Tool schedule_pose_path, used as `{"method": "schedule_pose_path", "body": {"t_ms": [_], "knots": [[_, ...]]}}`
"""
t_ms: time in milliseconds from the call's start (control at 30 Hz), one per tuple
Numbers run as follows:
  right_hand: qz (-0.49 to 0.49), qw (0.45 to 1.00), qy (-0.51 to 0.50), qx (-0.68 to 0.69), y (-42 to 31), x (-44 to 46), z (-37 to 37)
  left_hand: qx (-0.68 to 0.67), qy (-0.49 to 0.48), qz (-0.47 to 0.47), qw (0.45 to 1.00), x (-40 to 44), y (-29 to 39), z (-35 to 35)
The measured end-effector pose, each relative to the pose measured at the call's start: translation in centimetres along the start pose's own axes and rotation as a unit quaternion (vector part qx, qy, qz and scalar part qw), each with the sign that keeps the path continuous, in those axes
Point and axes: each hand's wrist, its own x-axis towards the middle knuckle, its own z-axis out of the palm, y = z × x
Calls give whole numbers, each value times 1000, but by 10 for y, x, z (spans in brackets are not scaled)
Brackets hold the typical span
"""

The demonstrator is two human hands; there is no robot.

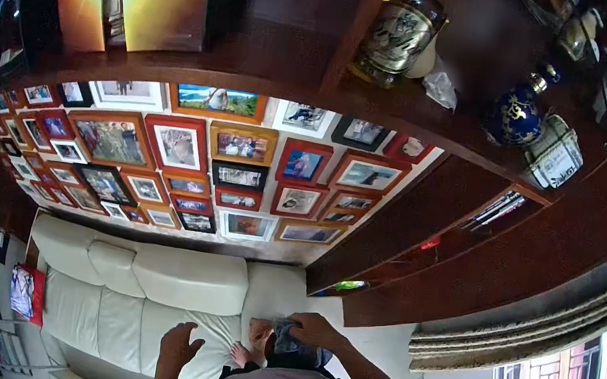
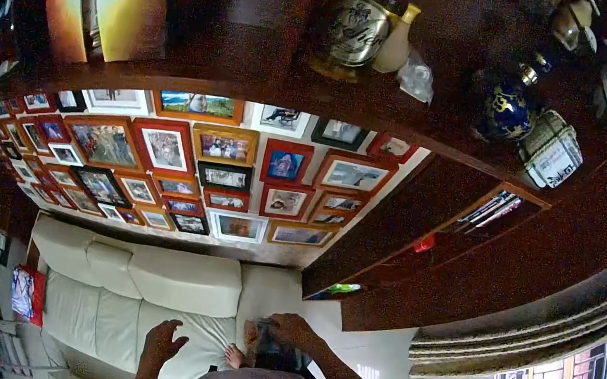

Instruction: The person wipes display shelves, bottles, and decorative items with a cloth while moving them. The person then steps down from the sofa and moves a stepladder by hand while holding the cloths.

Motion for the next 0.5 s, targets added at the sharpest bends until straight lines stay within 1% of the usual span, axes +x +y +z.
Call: {"method": "schedule_pose_path", "body": {"t_ms": [33,67,100,133,167,200,233,267,300,333,367,433,467,500], "knots": [[-24,1000,7,-5,5,0,8,-1,29,6,1000,13,9,-13],[-49,999,12,-12,11,2,14,3,38,10,999,23,21,-23],[-74,997,18,-19,14,6,19,-127,31,8,991,26,45,-38],[-82,996,25,-21,12,10,23,-254,23,7,967,29,65,-46],[-110,994,14,15,3,13,26,-252,32,12,967,30,77,-42],[-136,989,3,50,-9,15,26,-343,14,19,939,29,87,-35],[-144,988,8,48,-33,13,19,-384,6,24,923,28,95,-28],[-153,983,-38,96,-67,5,5,-425,-2,29,905,28,104,-22],[-162,973,-85,144,-91,1,-9,-488,-67,40,869,26,111,-16],[-169,971,-82,147,-102,0,-22,-546,-132,50,826,23,115,-12],[-221,966,-110,71,-112,0,-35,-539,-131,50,830,20,117,-10],[-318,930,-161,-84,-130,-1,-67,-576,-107,-14,810,11,119,-5],[-364,924,-73,-90,-136,-6,-94,-595,-93,-46,797,6,119,-4],[-405,909,14,-95,-140,-18,-131,-592,-90,-46,800,1,118,-5]]}}
